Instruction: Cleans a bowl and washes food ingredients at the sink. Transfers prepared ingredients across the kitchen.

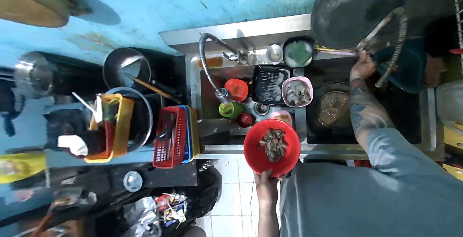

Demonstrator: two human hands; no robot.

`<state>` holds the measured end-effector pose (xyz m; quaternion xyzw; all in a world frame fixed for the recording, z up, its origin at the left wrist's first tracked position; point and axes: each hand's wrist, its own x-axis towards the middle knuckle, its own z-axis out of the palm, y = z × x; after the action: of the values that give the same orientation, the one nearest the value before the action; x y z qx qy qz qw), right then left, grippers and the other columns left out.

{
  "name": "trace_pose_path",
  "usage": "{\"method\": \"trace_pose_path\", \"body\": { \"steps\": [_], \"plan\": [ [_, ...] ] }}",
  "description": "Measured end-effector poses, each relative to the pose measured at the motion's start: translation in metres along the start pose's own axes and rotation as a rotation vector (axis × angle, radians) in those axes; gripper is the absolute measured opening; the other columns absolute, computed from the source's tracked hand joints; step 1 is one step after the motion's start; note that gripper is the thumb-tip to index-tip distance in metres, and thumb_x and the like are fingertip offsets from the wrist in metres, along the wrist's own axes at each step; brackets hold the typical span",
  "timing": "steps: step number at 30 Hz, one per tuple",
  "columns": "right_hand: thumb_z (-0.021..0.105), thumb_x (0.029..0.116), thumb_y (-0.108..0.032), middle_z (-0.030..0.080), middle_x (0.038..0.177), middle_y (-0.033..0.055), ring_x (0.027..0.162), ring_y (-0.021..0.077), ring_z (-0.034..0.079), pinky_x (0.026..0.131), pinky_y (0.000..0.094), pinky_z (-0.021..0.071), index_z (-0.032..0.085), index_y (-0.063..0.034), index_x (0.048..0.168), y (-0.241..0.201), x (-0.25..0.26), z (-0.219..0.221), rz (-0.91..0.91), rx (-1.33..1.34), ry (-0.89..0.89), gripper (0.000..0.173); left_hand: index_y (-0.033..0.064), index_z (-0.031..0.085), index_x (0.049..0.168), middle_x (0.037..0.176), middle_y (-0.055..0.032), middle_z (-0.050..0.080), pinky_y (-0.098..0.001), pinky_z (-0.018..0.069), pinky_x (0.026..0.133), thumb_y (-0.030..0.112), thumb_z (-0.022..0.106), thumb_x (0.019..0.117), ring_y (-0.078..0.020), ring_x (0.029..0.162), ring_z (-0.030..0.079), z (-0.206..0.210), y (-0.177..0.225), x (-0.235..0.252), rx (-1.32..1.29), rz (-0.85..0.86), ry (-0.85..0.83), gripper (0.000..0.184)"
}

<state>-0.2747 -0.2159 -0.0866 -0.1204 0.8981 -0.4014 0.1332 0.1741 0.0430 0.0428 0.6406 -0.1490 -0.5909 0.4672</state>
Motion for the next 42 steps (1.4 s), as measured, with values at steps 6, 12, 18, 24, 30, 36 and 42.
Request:
{"method": "trace_pose_path", "body": {
  "steps": [6,12,18,24,30,36,42],
  "plan": [
    [0.050,0.1059,-0.048,0.075,0.109,0.0081,0.109,0.0223,0.069,0.099,0.0446,0.0520,0.077,-0.0126,0.106,0.005,0.014,0.005,0.046,0.085,-0.038,0.044,0.0045,0.031,0.141,0.095,-0.0215,0.067,-0.0373,0.0592,0.049,0.001,0.044,0.0956,-0.0266,0.062,0.069,-0.002,-0.001,0.003,-0.025,-0.009,0.000,0.047],
    [0.055,0.1053,-0.045,0.052,0.154,0.0093,0.144,0.0140,0.046,0.122,0.0327,0.0366,0.043,-0.0076,0.156,0.015,-0.020,-0.005,-0.010,0.438,-0.129,0.064,0.0051,0.029,0.145,0.097,-0.0205,0.068,-0.0386,0.0597,0.051,0.003,0.044,0.0966,-0.0275,0.066,0.070,0.002,0.001,0.009,0.007,0.014,-0.030,0.050],
    [0.060,0.1030,-0.018,0.067,0.131,0.0204,0.128,0.0382,0.060,0.113,0.0629,0.0401,0.063,-0.0110,0.140,0.125,-0.090,-0.024,-0.616,-0.550,-1.105,0.038,0.0028,0.027,0.146,0.098,-0.0224,0.068,-0.0408,0.0615,0.054,0.001,0.042,0.1003,-0.0299,0.069,0.071,0.003,0.005,0.016,0.024,0.073,-0.061,0.048],
    [0.053,0.1083,-0.023,0.070,0.126,0.0152,0.113,0.0311,0.069,0.102,0.0559,0.0531,0.064,-0.0109,0.138,0.068,-0.107,-0.082,-0.437,-0.301,-1.188,0.034,0.0028,0.034,0.143,0.099,-0.0215,0.067,-0.0396,0.0604,0.059,0.003,0.045,0.1001,-0.0277,0.071,0.069,-0.017,0.001,0.015,-0.054,0.089,-0.086,0.044],
    [0.055,0.1029,-0.013,0.062,0.140,0.0200,0.141,0.0384,0.048,0.121,0.0604,0.0298,0.062,-0.0108,0.143,0.076,-0.128,-0.073,-0.740,-0.729,-1.153,0.041,0.0019,0.034,0.142,0.099,-0.0221,0.067,-0.0374,0.0602,0.059,0.003,0.045,0.0998,-0.0269,0.072,0.069,-0.034,-0.004,0.013,-0.166,0.060,-0.068,0.043],
    [0.031,0.1062,-0.064,0.071,0.126,0.0097,0.095,0.0278,0.074,0.081,0.0462,0.0603,0.038,-0.0271,0.157,0.041,-0.156,-0.053,-0.108,0.020,-1.136,0.063,0.0021,0.033,0.142,0.097,-0.0216,0.068,-0.0360,0.0603,0.057,0.002,0.044,0.0999,-0.0258,0.070,0.070,-0.056,-0.003,0.011,-0.208,0.077,-0.084,0.043],
    [0.023,0.1120,-0.050,0.075,0.106,0.0147,0.087,0.0235,0.075,0.085,0.0425,0.0611,0.051,-0.0057,0.142,0.024,-0.178,-0.024,-0.287,-0.179,-1.099,0.061,0.0026,0.033,0.142,0.098,-0.0217,0.068,-0.0359,0.0602,0.056,0.002,0.043,0.0996,-0.0266,0.069,0.070,-0.083,0.005,-0.002,-0.247,0.100,-0.060,0.043]
  ]
}}
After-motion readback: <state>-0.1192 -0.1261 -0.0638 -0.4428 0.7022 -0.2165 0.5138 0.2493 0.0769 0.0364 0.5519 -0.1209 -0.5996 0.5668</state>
